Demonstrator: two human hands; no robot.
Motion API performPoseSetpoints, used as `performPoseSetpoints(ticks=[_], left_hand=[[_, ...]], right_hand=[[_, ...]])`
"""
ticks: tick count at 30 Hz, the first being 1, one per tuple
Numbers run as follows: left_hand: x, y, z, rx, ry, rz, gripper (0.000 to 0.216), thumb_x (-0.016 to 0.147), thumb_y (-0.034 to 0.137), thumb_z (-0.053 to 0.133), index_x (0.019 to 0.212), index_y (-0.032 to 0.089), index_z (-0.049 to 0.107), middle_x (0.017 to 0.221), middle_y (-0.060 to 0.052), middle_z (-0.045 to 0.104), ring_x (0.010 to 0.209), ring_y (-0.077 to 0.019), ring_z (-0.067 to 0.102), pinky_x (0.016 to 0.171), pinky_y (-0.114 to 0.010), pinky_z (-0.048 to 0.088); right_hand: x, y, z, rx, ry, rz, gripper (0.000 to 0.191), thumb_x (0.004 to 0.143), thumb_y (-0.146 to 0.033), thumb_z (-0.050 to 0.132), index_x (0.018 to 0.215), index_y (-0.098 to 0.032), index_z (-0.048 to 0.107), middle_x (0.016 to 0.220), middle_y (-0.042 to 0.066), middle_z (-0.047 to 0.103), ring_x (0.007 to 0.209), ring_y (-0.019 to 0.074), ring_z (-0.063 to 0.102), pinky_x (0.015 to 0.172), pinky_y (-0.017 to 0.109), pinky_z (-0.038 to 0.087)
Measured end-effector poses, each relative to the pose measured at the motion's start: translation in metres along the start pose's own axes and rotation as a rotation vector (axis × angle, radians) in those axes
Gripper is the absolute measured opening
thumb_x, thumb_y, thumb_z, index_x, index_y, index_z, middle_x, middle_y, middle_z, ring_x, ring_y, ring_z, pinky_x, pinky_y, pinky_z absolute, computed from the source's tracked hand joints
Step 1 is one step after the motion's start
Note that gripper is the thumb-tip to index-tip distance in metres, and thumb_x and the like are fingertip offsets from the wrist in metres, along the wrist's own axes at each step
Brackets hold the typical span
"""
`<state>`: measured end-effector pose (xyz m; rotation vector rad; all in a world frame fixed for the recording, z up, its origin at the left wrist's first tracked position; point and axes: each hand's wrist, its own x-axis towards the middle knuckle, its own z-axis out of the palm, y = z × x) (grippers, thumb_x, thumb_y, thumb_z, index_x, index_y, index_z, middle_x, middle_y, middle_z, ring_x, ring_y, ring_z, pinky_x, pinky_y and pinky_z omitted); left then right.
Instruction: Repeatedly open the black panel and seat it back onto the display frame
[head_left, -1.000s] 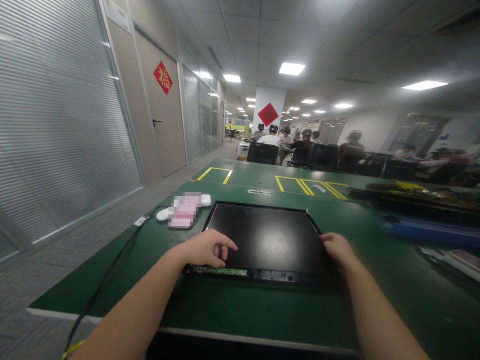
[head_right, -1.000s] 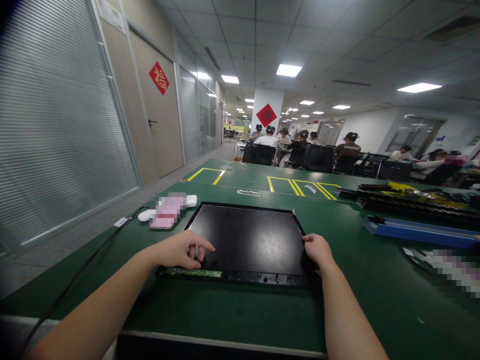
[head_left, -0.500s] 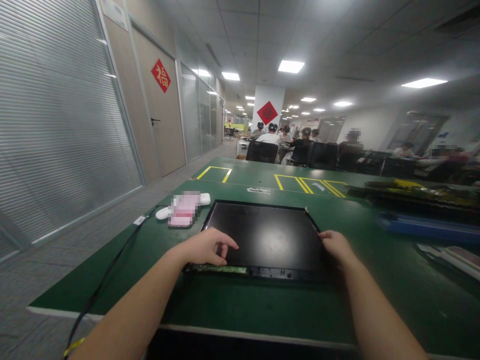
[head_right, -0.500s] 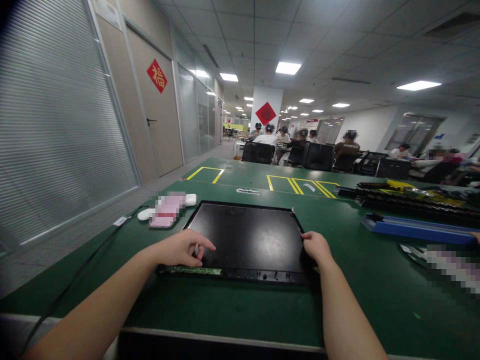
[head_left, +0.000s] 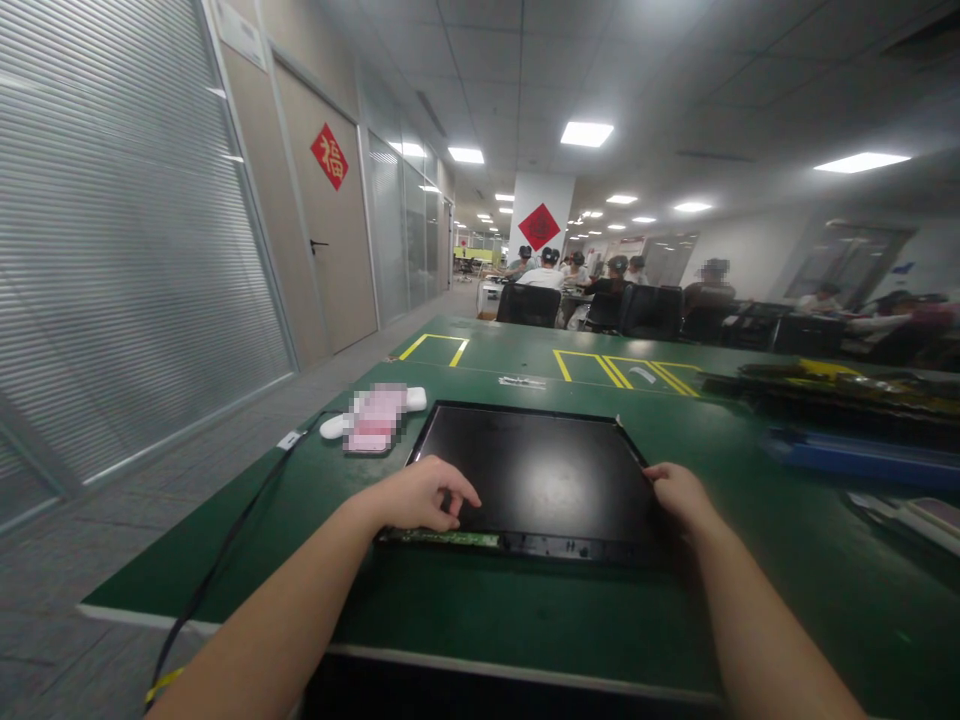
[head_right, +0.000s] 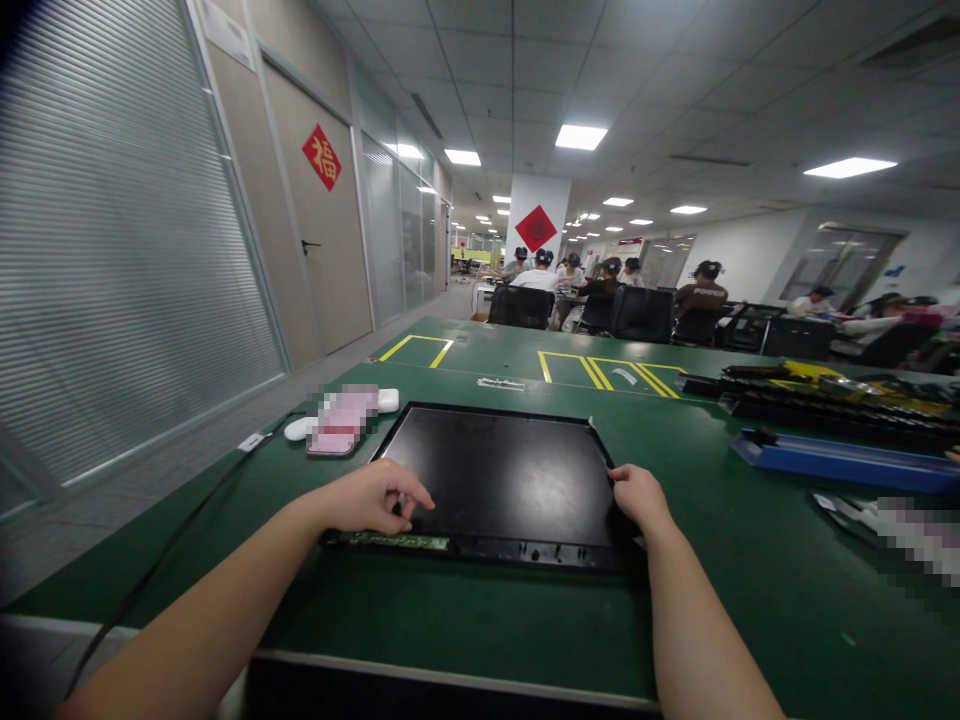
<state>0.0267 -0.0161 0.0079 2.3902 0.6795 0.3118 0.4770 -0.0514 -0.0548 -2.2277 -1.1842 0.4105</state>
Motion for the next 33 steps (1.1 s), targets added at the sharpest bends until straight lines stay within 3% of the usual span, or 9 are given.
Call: performPoseSetpoints(ticks=[7, 11, 13, 16, 19, 25, 33], left_hand=[[-0.001, -0.001, 0.0, -0.014, -0.012, -0.006, 0.036, 0.069, 0.018, 0.072, 0.104, 0.018, 0.076, 0.076, -0.001, 0.068, 0.057, -0.0097, 0.052, 0.056, -0.02, 0.041], [0.0, -0.003, 0.0, -0.12, 0.023, -0.116, 0.042, 0.072, 0.033, 0.074, 0.109, 0.014, 0.072, 0.078, -0.003, 0.069, 0.058, -0.0111, 0.055, 0.056, -0.022, 0.044], [0.001, -0.007, -0.001, -0.096, 0.151, -0.147, 0.041, 0.077, 0.039, 0.07, 0.108, 0.013, 0.072, 0.081, -0.004, 0.07, 0.065, -0.0142, 0.06, 0.063, -0.025, 0.047], [0.002, -0.017, -0.005, 0.08, 0.414, -0.201, 0.029, 0.082, 0.033, 0.062, 0.102, 0.016, 0.073, 0.096, -0.008, 0.069, 0.082, -0.0191, 0.064, 0.078, -0.031, 0.051], [0.002, -0.03, -0.007, 0.271, 0.52, -0.316, 0.028, 0.08, 0.027, 0.061, 0.103, 0.017, 0.074, 0.112, -0.011, 0.065, 0.102, -0.0256, 0.062, 0.094, -0.037, 0.049], [0.001, -0.043, -0.008, 0.471, 0.518, -0.501, 0.034, 0.083, 0.023, 0.054, 0.11, 0.014, 0.074, 0.115, -0.015, 0.065, 0.11, -0.0289, 0.061, 0.102, -0.038, 0.045], [0.004, -0.052, -0.003, 0.539, 0.432, -0.569, 0.036, 0.084, 0.012, 0.046, 0.103, 0.012, 0.077, 0.116, -0.017, 0.067, 0.111, -0.0282, 0.062, 0.102, -0.036, 0.045]], right_hand=[[0.001, 0.002, 0.002, 0.005, 0.008, -0.012, 0.033, 0.068, -0.007, 0.056, 0.093, -0.016, 0.075, 0.097, 0.011, 0.074, 0.09, 0.0229, 0.069, 0.078, 0.028, 0.049], [0.002, 0.003, 0.002, 0.0, 0.024, -0.022, 0.033, 0.067, -0.006, 0.057, 0.093, -0.017, 0.075, 0.098, 0.011, 0.074, 0.091, 0.023, 0.068, 0.078, 0.027, 0.049], [0.004, 0.005, 0.003, 0.015, 0.014, -0.012, 0.033, 0.068, -0.006, 0.057, 0.094, -0.017, 0.074, 0.098, 0.011, 0.074, 0.091, 0.0227, 0.068, 0.076, 0.027, 0.049], [0.006, 0.008, 0.005, 0.041, 0.007, -0.011, 0.03, 0.068, -0.008, 0.058, 0.092, -0.018, 0.074, 0.094, 0.01, 0.074, 0.088, 0.0228, 0.068, 0.075, 0.027, 0.049], [0.006, 0.009, 0.006, 0.055, 0.03, -0.034, 0.027, 0.068, -0.01, 0.061, 0.089, -0.019, 0.075, 0.09, 0.01, 0.074, 0.087, 0.0232, 0.068, 0.074, 0.028, 0.05], [0.002, 0.002, 0.002, 0.022, 0.02, 0.008, 0.03, 0.067, -0.008, 0.059, 0.092, -0.017, 0.074, 0.095, 0.011, 0.074, 0.088, 0.0238, 0.068, 0.075, 0.029, 0.049], [0.002, 0.001, 0.002, 0.025, 0.006, 0.015, 0.032, 0.069, -0.007, 0.057, 0.093, -0.017, 0.075, 0.095, 0.011, 0.074, 0.088, 0.0232, 0.069, 0.077, 0.029, 0.05]])
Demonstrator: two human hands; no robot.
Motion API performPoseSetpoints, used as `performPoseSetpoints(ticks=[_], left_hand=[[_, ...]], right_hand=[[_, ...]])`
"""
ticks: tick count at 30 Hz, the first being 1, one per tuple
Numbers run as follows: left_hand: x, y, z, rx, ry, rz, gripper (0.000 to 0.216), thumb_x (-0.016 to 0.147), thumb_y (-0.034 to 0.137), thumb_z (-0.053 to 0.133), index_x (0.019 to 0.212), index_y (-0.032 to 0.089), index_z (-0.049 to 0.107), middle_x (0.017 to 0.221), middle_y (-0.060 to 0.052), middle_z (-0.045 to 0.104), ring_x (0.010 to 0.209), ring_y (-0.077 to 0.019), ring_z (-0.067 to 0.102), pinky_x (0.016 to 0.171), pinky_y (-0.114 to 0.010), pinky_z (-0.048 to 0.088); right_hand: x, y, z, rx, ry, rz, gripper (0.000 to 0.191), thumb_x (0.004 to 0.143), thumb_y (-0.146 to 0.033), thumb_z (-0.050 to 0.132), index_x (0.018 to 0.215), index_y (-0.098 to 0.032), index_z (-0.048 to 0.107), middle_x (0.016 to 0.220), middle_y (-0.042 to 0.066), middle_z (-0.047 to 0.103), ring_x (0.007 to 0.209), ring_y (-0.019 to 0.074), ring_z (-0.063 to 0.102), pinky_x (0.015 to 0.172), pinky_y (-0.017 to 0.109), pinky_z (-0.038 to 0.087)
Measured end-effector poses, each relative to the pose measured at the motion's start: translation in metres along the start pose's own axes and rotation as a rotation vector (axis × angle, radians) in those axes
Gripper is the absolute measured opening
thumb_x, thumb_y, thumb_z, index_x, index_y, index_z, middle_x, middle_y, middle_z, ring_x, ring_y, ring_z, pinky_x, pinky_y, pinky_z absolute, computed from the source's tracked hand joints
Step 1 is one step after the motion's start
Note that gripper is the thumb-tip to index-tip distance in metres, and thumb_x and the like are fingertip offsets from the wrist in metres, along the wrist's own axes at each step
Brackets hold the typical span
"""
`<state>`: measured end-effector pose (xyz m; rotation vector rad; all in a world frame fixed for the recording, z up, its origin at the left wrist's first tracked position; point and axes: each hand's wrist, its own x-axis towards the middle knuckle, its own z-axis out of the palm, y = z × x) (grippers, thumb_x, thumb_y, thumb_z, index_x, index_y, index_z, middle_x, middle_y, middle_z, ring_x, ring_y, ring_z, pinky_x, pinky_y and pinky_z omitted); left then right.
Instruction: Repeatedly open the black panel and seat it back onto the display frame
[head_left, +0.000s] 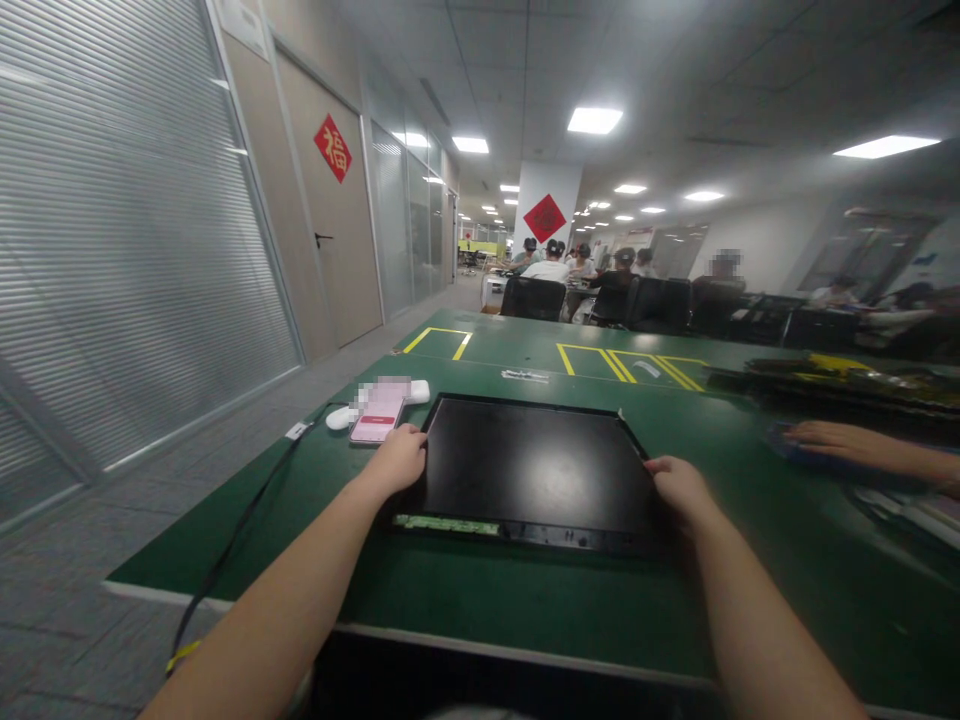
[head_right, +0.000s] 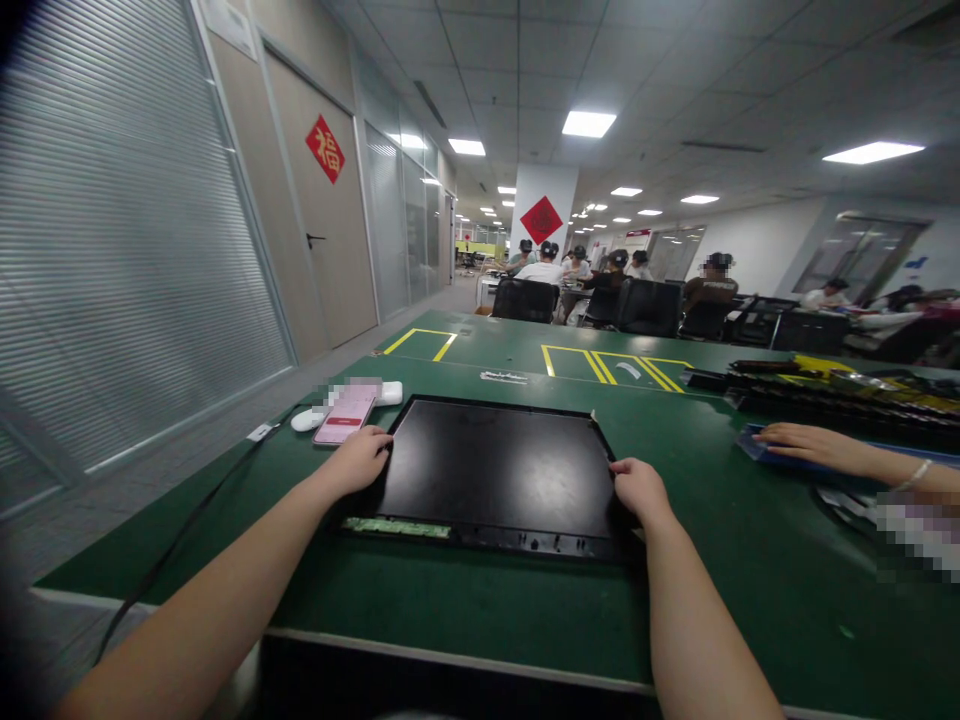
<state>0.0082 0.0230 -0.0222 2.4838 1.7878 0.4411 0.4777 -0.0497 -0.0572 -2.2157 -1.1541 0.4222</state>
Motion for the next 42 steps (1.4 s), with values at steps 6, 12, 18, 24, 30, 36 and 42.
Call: performPoseSetpoints(ticks=[6, 12, 18, 24, 30, 36, 42], left_hand=[[0.006, -0.009, 0.005, -0.077, 0.003, -0.021, 0.048, 0.074, 0.001, 0.046, 0.11, 0.012, 0.075, 0.12, -0.017, 0.067, 0.113, -0.0264, 0.063, 0.102, -0.031, 0.045], [0.008, -0.015, 0.003, -0.141, -0.018, 0.012, 0.05, 0.069, 0.002, 0.049, 0.11, 0.013, 0.075, 0.119, -0.016, 0.069, 0.114, -0.0263, 0.063, 0.103, -0.031, 0.044], [0.007, -0.014, -0.002, -0.134, -0.044, 0.015, 0.052, 0.069, 0.002, 0.047, 0.113, 0.011, 0.074, 0.121, -0.015, 0.068, 0.116, -0.0256, 0.062, 0.104, -0.029, 0.043], [0.005, -0.007, -0.003, -0.104, -0.025, -0.025, 0.052, 0.073, 0.002, 0.048, 0.117, 0.014, 0.072, 0.122, -0.014, 0.069, 0.116, -0.0271, 0.062, 0.103, -0.033, 0.044], [-0.001, 0.0, -0.005, -0.181, -0.067, -0.048, 0.059, 0.079, 0.001, 0.043, 0.132, 0.014, 0.063, 0.132, -0.014, 0.064, 0.123, -0.0282, 0.058, 0.104, -0.035, 0.043], [0.0, -0.002, -0.009, -0.646, 0.02, -0.184, 0.054, 0.071, 0.003, 0.054, 0.12, 0.02, 0.072, 0.121, -0.009, 0.071, 0.113, -0.0286, 0.065, 0.095, -0.035, 0.05], [0.0, 0.011, -0.022, -1.361, 0.01, -0.428, 0.065, 0.072, 0.003, 0.057, 0.133, 0.023, 0.062, 0.105, -0.006, 0.076, 0.073, -0.0222, 0.073, 0.063, -0.032, 0.059]], right_hand=[[0.0, 0.0, 0.001, -0.017, 0.013, -0.023, 0.036, 0.069, -0.005, 0.053, 0.094, -0.018, 0.075, 0.097, 0.009, 0.074, 0.091, 0.0209, 0.069, 0.077, 0.025, 0.049], [0.0, -0.002, 0.0, -0.048, 0.004, -0.031, 0.037, 0.07, -0.005, 0.053, 0.098, -0.017, 0.075, 0.101, 0.01, 0.074, 0.093, 0.0217, 0.068, 0.077, 0.026, 0.049], [-0.002, -0.006, -0.002, -0.059, 0.018, -0.036, 0.037, 0.068, -0.004, 0.054, 0.095, -0.016, 0.076, 0.099, 0.012, 0.074, 0.095, 0.0241, 0.068, 0.082, 0.029, 0.049], [-0.004, -0.008, -0.004, -0.069, -0.002, -0.019, 0.034, 0.069, -0.005, 0.056, 0.095, -0.016, 0.075, 0.1, 0.012, 0.074, 0.094, 0.0241, 0.068, 0.078, 0.028, 0.049], [-0.002, -0.006, -0.003, -0.086, -0.006, -0.026, 0.034, 0.068, -0.007, 0.057, 0.096, -0.015, 0.075, 0.1, 0.012, 0.074, 0.094, 0.0242, 0.068, 0.078, 0.028, 0.049], [-0.002, -0.004, -0.003, -0.053, -0.003, -0.03, 0.033, 0.068, -0.008, 0.057, 0.094, -0.016, 0.074, 0.1, 0.012, 0.074, 0.092, 0.0249, 0.068, 0.079, 0.031, 0.05], [-0.003, -0.007, -0.005, -0.049, 0.018, -0.003, 0.034, 0.066, -0.005, 0.054, 0.091, -0.017, 0.074, 0.101, 0.012, 0.073, 0.097, 0.0267, 0.067, 0.083, 0.033, 0.05]])
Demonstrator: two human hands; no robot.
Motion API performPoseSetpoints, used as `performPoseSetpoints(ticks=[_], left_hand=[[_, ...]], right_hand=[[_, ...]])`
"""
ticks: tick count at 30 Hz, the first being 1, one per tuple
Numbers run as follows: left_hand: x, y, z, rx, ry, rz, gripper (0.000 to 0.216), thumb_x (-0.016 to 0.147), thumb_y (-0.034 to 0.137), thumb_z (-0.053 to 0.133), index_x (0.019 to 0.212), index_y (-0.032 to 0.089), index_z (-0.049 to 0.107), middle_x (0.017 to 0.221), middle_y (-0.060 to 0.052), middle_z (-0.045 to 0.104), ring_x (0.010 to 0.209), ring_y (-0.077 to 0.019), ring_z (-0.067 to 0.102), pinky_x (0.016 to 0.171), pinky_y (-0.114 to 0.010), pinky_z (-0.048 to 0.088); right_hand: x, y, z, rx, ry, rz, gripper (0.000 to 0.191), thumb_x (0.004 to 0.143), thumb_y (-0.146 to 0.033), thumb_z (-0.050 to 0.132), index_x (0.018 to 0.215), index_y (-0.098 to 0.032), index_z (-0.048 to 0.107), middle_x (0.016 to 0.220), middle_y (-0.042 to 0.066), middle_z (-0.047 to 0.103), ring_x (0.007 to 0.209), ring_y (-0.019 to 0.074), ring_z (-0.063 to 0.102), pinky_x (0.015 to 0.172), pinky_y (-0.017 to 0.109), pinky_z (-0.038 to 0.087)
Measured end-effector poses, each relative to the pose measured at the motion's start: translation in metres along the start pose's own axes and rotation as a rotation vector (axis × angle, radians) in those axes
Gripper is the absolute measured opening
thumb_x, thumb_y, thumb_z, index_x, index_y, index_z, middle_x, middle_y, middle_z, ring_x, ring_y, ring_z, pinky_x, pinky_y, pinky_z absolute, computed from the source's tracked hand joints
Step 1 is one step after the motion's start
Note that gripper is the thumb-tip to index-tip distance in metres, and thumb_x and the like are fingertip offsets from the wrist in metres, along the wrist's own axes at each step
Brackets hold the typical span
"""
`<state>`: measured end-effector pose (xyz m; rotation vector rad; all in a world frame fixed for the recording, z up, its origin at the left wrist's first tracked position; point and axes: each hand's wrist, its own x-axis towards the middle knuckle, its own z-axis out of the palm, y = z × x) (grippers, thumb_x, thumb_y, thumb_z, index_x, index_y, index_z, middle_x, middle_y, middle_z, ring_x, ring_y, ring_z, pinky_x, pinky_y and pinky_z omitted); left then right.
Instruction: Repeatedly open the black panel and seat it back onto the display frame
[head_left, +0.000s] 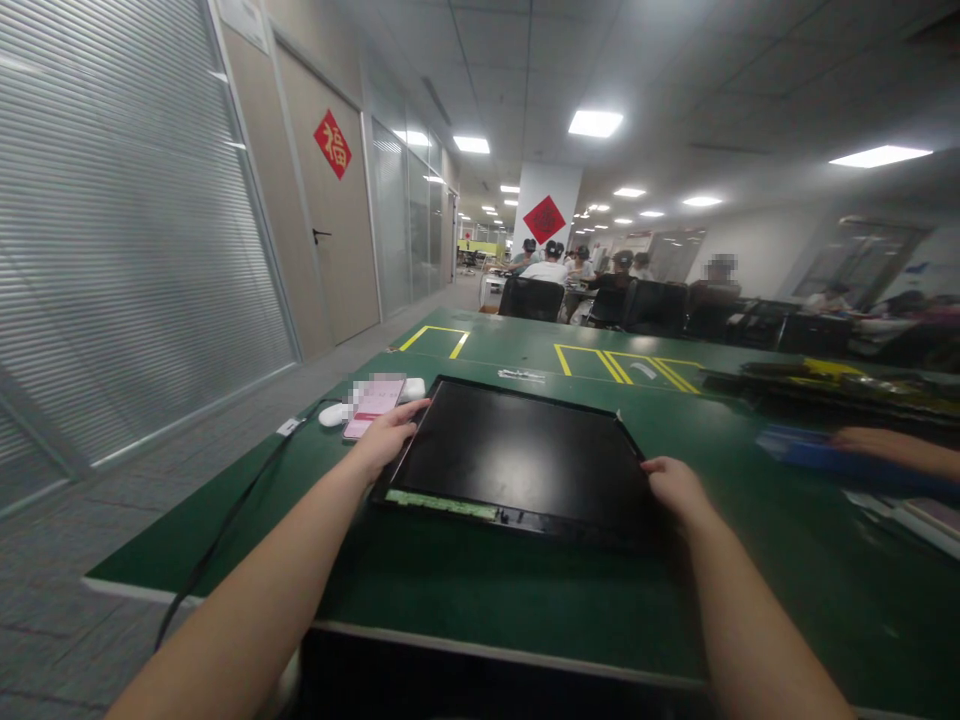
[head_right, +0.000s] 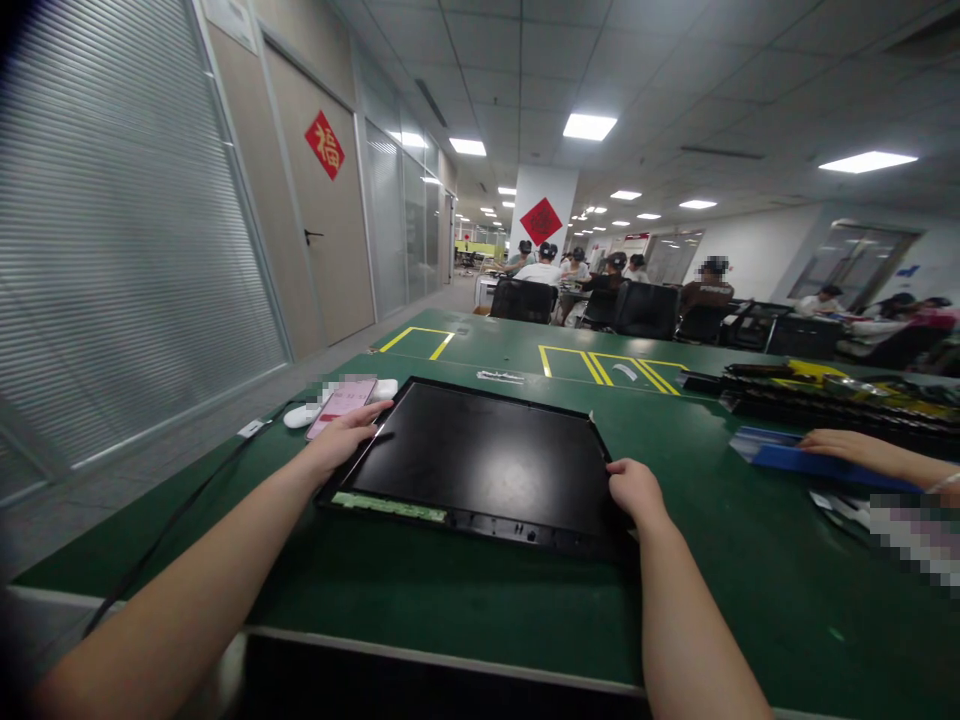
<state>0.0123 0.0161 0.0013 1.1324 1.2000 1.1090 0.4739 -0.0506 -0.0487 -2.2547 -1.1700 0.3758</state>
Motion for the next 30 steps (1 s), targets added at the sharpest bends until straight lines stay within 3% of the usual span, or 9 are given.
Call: performPoseSetpoints(ticks=[5, 8, 12, 20, 30], left_hand=[[0.0, 0.002, 0.002, -0.156, 0.063, -0.02, 0.053, 0.065, -0.005, 0.064, 0.111, 0.02, 0.072, 0.133, -0.008, 0.064, 0.105, -0.025, 0.069, 0.069, -0.025, 0.06], [-0.001, 0.002, 0.002, -0.195, 0.05, -0.098, 0.067, 0.064, 0.0, 0.074, 0.127, 0.021, 0.064, 0.126, -0.011, 0.068, 0.094, -0.0261, 0.073, 0.068, -0.029, 0.061], [-0.004, 0.004, 0.002, -0.166, -0.018, -0.2, 0.092, 0.057, 0.003, 0.083, 0.142, 0.019, 0.05, 0.096, -0.011, 0.077, 0.067, -0.0252, 0.074, 0.06, -0.035, 0.061], [-0.008, 0.006, 0.003, -0.087, -0.116, -0.219, 0.068, 0.059, 0.005, 0.08, 0.124, 0.015, 0.063, 0.078, -0.008, 0.077, 0.057, -0.0229, 0.071, 0.055, -0.032, 0.059], [0.001, -0.007, -0.003, -0.105, -0.151, -0.11, 0.069, 0.059, 0.01, 0.083, 0.125, 0.016, 0.062, 0.086, -0.007, 0.077, 0.071, -0.025, 0.074, 0.066, -0.035, 0.061]], right_hand=[[-0.001, 0.0, 0.0, 0.005, -0.002, 0.003, 0.035, 0.066, -0.005, 0.054, 0.092, -0.017, 0.074, 0.102, 0.012, 0.073, 0.098, 0.0263, 0.067, 0.084, 0.033, 0.05], [-0.002, -0.001, -0.001, 0.0, -0.008, 0.007, 0.034, 0.067, -0.006, 0.055, 0.093, -0.017, 0.074, 0.1, 0.012, 0.073, 0.096, 0.0256, 0.068, 0.083, 0.032, 0.05], [-0.002, -0.001, -0.001, -0.03, -0.01, 0.006, 0.034, 0.068, -0.007, 0.056, 0.094, -0.017, 0.074, 0.099, 0.011, 0.073, 0.095, 0.0254, 0.068, 0.08, 0.031, 0.05], [-0.004, -0.002, -0.001, -0.095, 0.005, -0.036, 0.035, 0.07, -0.007, 0.054, 0.096, -0.017, 0.075, 0.103, 0.011, 0.073, 0.098, 0.025, 0.068, 0.08, 0.03, 0.049], [-0.007, -0.006, -0.003, -0.106, -0.001, -0.018, 0.036, 0.073, -0.009, 0.052, 0.101, -0.016, 0.074, 0.11, 0.012, 0.072, 0.102, 0.0272, 0.066, 0.082, 0.032, 0.049]])
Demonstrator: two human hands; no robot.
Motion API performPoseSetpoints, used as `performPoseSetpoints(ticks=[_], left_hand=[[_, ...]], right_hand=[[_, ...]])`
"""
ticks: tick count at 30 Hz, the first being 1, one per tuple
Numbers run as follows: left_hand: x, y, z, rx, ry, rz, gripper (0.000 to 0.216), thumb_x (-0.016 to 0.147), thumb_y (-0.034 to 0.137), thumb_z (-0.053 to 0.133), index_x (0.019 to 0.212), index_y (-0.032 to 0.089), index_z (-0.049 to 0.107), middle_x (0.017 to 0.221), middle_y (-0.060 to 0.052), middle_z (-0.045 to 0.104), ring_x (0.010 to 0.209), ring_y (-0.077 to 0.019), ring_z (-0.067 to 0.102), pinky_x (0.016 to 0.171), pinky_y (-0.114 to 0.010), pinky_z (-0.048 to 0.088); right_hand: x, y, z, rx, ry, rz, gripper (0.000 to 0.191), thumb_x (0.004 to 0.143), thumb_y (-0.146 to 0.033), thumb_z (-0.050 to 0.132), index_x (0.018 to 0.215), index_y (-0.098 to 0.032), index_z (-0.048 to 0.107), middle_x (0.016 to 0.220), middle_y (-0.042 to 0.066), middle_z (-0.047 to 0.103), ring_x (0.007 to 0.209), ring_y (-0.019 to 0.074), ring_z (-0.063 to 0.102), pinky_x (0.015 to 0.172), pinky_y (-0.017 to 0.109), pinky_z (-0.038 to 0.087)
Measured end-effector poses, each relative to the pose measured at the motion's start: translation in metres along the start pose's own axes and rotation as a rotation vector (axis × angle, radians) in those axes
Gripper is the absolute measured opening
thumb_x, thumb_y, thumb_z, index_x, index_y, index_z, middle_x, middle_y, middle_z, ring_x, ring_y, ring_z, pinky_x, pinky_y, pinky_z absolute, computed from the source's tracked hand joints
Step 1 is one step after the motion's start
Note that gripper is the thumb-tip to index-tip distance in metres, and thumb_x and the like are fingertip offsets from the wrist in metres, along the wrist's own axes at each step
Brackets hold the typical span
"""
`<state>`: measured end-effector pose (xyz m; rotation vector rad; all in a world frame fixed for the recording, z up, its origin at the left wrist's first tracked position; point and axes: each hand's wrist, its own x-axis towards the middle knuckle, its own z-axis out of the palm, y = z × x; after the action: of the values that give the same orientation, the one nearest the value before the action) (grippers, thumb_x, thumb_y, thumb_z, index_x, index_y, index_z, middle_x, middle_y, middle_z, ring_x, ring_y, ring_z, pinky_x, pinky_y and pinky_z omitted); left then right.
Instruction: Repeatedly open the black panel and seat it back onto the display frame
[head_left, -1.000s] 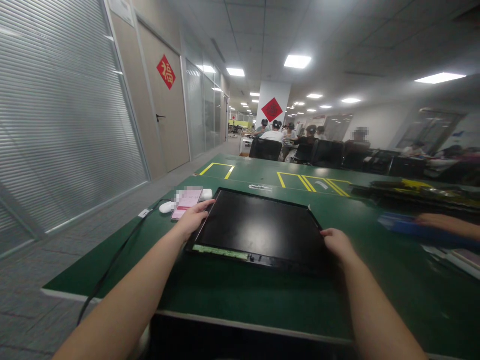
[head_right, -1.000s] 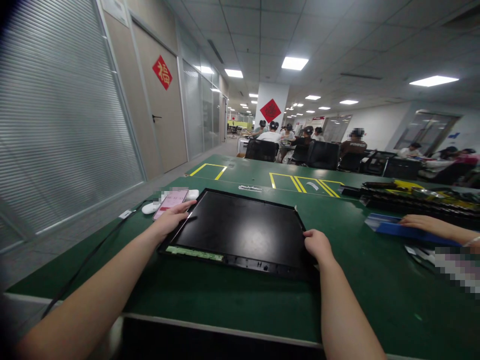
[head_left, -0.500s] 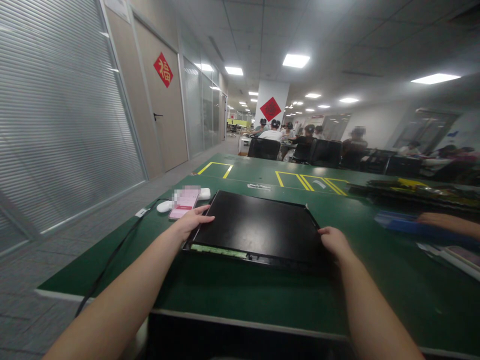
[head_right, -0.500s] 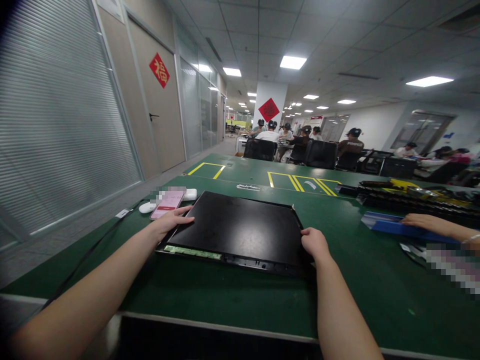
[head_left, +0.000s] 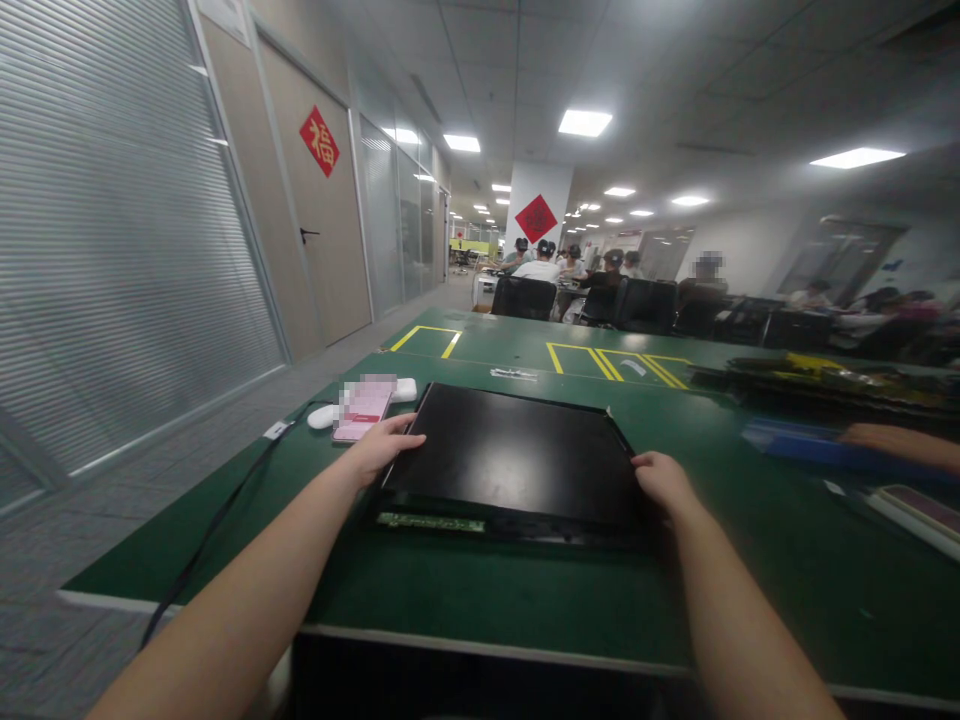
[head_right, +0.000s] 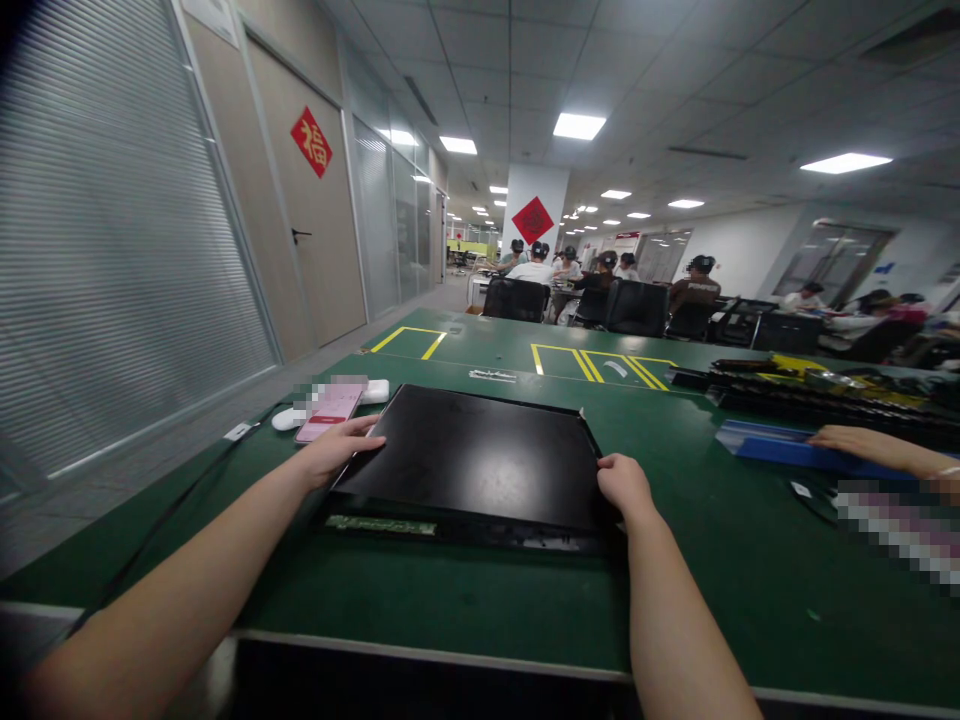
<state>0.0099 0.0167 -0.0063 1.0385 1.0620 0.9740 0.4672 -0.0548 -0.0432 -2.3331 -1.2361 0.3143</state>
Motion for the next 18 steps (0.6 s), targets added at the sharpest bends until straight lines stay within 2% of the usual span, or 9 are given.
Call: performPoseSetpoints(ticks=[6, 12, 15, 18], left_hand=[[-0.001, 0.0, 0.002, -0.04, 0.0, 0.027, 0.066, 0.06, 0.011, 0.083, 0.123, 0.018, 0.064, 0.095, -0.009, 0.077, 0.076, -0.0244, 0.074, 0.069, -0.034, 0.06], [-0.006, 0.005, 0.005, -0.087, -0.037, 0.1, 0.068, 0.059, 0.015, 0.084, 0.124, 0.018, 0.065, 0.109, -0.012, 0.075, 0.091, -0.0271, 0.073, 0.078, -0.034, 0.059], [-0.01, 0.009, 0.008, -0.112, -0.093, 0.148, 0.071, 0.063, 0.017, 0.083, 0.13, 0.017, 0.062, 0.114, -0.012, 0.073, 0.098, -0.0278, 0.072, 0.082, -0.034, 0.058], [-0.014, 0.013, 0.012, -0.119, -0.13, 0.181, 0.075, 0.065, 0.018, 0.082, 0.136, 0.018, 0.057, 0.119, -0.012, 0.071, 0.104, -0.0288, 0.07, 0.084, -0.034, 0.058]], right_hand=[[0.002, 0.003, 0.002, 0.041, 0.028, -0.022, 0.031, 0.07, -0.01, 0.055, 0.092, -0.018, 0.075, 0.101, 0.011, 0.073, 0.094, 0.0251, 0.068, 0.077, 0.029, 0.05], [0.003, 0.006, 0.004, 0.066, 0.051, -0.025, 0.025, 0.069, -0.012, 0.058, 0.087, -0.02, 0.074, 0.097, 0.009, 0.074, 0.092, 0.0237, 0.068, 0.078, 0.028, 0.05], [0.004, 0.005, 0.004, 0.069, 0.034, -0.022, 0.025, 0.071, -0.014, 0.057, 0.089, -0.019, 0.073, 0.097, 0.01, 0.073, 0.092, 0.0238, 0.068, 0.078, 0.029, 0.05], [0.005, 0.004, 0.004, 0.098, 0.03, -0.002, 0.03, 0.075, -0.018, 0.057, 0.101, -0.017, 0.071, 0.099, 0.01, 0.072, 0.092, 0.0224, 0.068, 0.079, 0.029, 0.05]])
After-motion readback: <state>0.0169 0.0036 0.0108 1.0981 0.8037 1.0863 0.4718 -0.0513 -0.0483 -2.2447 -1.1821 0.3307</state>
